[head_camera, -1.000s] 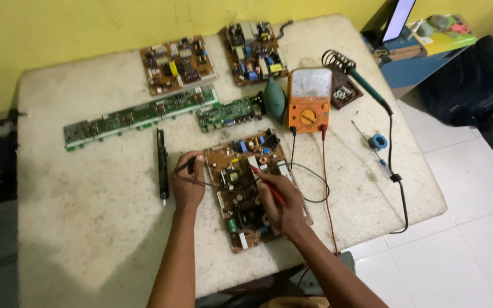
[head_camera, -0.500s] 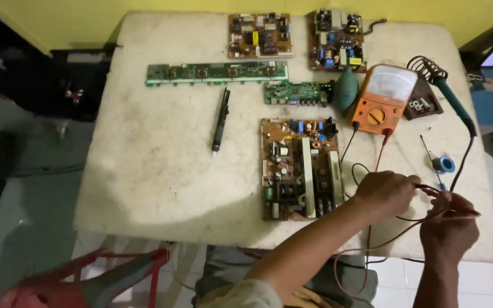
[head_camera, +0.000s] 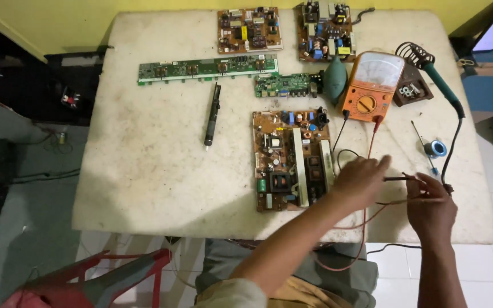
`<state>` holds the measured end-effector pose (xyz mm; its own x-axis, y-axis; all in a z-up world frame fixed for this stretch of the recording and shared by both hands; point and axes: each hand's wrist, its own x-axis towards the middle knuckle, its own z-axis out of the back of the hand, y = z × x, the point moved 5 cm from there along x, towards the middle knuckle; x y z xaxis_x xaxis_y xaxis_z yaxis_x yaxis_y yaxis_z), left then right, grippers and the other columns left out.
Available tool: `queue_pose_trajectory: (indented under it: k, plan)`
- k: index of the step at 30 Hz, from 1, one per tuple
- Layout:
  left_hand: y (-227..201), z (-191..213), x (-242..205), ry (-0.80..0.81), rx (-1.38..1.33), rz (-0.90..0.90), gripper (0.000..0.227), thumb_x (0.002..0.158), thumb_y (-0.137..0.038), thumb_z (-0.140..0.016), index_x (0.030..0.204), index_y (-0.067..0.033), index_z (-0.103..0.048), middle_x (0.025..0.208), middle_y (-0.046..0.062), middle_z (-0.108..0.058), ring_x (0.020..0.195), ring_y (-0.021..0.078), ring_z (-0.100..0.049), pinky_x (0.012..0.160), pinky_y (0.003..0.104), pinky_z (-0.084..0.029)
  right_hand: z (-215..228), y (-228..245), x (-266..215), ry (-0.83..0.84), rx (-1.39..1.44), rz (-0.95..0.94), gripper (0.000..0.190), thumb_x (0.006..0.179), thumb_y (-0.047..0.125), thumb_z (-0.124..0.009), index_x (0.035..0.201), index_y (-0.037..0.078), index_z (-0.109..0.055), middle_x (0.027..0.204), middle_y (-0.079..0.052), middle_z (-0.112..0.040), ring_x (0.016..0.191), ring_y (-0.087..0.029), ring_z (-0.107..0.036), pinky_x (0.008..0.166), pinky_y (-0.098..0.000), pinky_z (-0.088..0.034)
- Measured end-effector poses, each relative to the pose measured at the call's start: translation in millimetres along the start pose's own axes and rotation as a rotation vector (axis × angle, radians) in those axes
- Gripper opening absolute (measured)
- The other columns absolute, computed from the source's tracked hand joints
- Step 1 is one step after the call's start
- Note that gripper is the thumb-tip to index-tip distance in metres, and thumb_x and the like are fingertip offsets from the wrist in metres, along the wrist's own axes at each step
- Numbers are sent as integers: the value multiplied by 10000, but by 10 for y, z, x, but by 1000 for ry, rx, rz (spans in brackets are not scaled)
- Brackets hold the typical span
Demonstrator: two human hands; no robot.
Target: The person handles several circuit boards on a workbench, picking them up and turning them over. They then use a multimeter with probes to test specific points on a green circuit board.
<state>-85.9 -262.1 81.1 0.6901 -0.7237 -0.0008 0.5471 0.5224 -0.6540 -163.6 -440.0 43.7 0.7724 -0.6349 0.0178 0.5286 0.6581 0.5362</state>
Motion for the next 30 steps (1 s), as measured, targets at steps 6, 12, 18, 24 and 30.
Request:
queue_pose_trajectory:
  k: [6, 12, 18, 24, 30]
  plan:
    - [1195, 1146, -1198, -629, -240, 536, 358, 967, -272, -657, 1303, -150, -632, 1270, 167, -655, 1013, 278, -679, 821, 408, -610, 561, -197, -744, -413, 254, 358, 434, 1119, -199, -573, 1552, -165, -581, 1373, -310, -648, 1038, -363, -652, 704, -399, -507]
    - [1794, 1184, -1087, -460, -248, 786, 537, 1047, -482, -352, 1040, -38, -654, 867, 122, -661, 771, 263, -670, 631, 431, -555, 303, 1536, -1269, 124, 506, 474, 455, 931, 94, -682, 1373, 4, -623, 1363, -178, -682, 1263, -265, -647, 1032, -380, -516]
    - [1882, 1171, -1140, -589, -551, 838, 690, 772, -618, -763, 1208, -92, -671, 1041, 153, -741, 1046, 368, -738, 925, 488, -555, -632, 1761, -1065, 99, -79, 533, 737, 862, 565, -663, 1464, 144, -600, 1411, -199, -634, 1249, -407, -649, 1009, -599, -507]
    - [1034, 1550, -1471, -961, -833, 527, 336, 746, -151, -699, 1028, 0, -598, 762, 109, -607, 775, 178, -613, 657, 336, -526, -460, 1873, -1187, -45, 209, 490, 1065, 710, 595, -857, 1548, 54, -485, 1359, -379, -568, 1205, -579, -605, 949, -670, -493]
    - [700, 1792, -1535, -1029, -983, 54, 375, 678, 13, -784, 983, -20, -566, 779, 115, -634, 749, 160, -642, 651, 251, -549, -393, 1973, -1191, -100, 502, 498, 1323, 610, 457, -948, 1623, -50, -265, 1274, -363, -559, 1211, -586, -540, 999, -655, -448]
